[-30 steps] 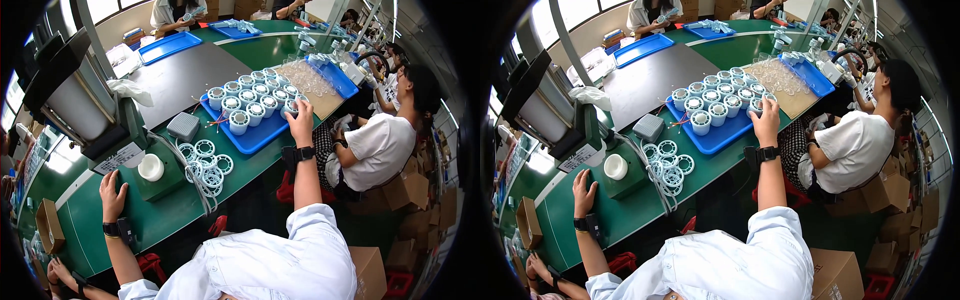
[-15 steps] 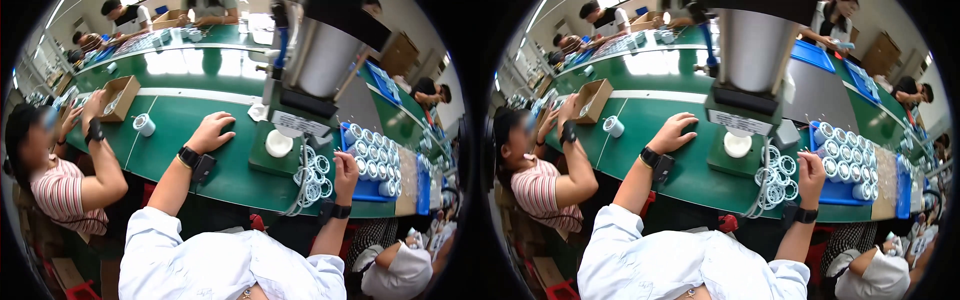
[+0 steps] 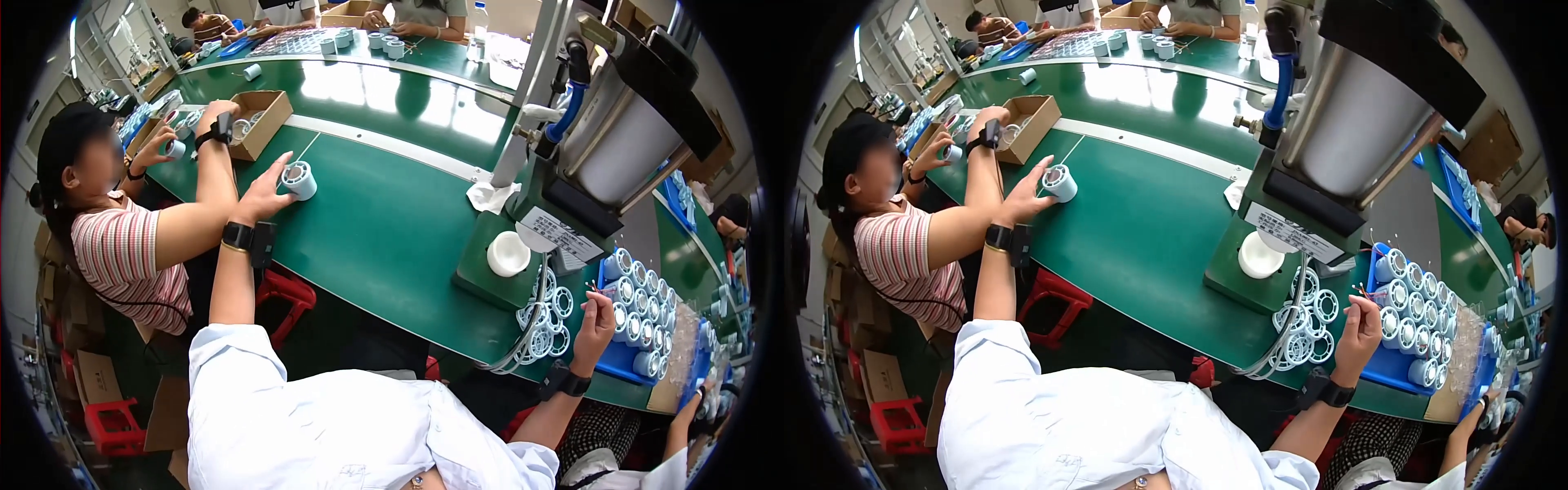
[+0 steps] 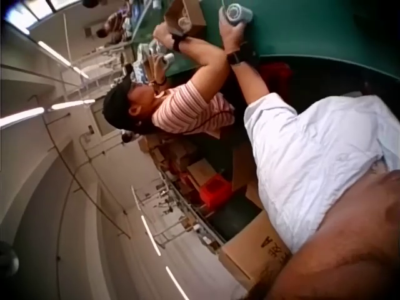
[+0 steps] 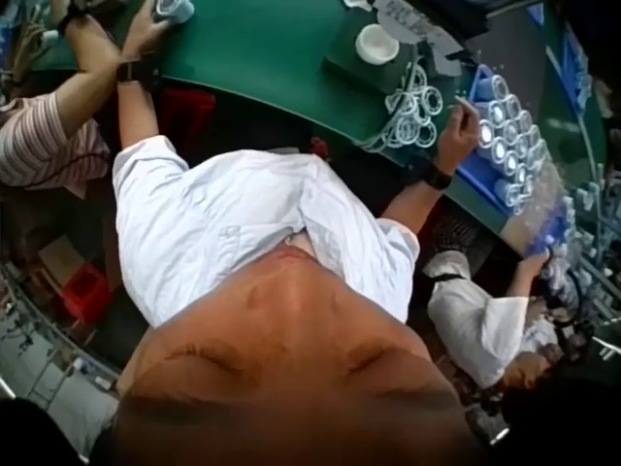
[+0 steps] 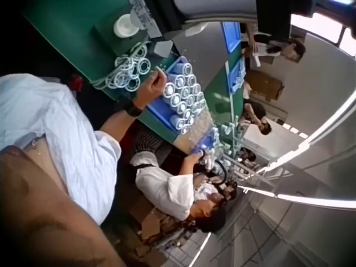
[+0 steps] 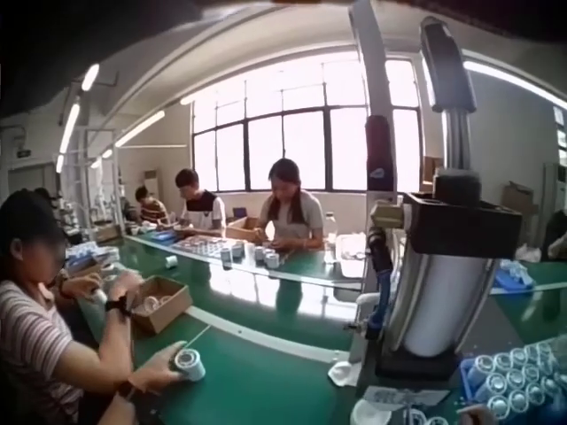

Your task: The person picks up a motor, places it into a press machine, and removes it to place on a blue tray. This process is repeated until the tray is full and moved to the side.

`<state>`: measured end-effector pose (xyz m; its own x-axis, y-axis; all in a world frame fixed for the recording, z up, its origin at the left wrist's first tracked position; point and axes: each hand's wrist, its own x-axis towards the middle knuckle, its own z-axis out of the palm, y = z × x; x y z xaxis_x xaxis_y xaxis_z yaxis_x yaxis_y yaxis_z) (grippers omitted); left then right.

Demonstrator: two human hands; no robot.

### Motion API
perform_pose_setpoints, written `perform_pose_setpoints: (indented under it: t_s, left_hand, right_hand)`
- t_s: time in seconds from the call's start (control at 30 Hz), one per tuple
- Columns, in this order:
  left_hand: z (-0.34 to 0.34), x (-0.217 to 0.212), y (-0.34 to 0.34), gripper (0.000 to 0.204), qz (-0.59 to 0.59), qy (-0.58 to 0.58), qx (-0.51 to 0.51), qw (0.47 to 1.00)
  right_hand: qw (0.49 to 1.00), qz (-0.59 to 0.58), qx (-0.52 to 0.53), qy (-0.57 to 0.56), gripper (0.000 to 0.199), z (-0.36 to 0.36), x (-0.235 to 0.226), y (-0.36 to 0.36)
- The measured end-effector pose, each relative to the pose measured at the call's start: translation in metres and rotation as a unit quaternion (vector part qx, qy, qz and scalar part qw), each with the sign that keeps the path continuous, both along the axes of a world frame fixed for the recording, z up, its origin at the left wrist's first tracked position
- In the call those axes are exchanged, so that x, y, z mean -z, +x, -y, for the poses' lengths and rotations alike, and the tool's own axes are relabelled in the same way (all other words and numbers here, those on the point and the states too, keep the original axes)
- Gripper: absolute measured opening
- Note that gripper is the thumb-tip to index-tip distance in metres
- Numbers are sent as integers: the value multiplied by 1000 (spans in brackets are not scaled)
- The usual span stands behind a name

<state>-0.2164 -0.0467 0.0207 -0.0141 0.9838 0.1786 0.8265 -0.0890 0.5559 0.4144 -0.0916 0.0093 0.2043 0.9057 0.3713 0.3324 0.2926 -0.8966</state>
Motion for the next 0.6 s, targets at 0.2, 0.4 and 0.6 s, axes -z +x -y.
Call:
perform_pose_setpoints:
  t_s: [0.2, 0.4, 0.6]
  left_hand:
    - [-13, 24, 55, 68, 97, 18, 10, 995]
    - [-21, -38, 230, 55, 248, 64, 210, 943]
    - [-23, -41, 320, 59, 151, 134, 255, 946]
  right_hand:
    - [997, 50, 6, 66, 11, -6, -8, -17]
    - [998, 44, 14, 38, 11, -3, -3, -10]
    - [998, 50, 12, 44, 11, -4, -5, -9]
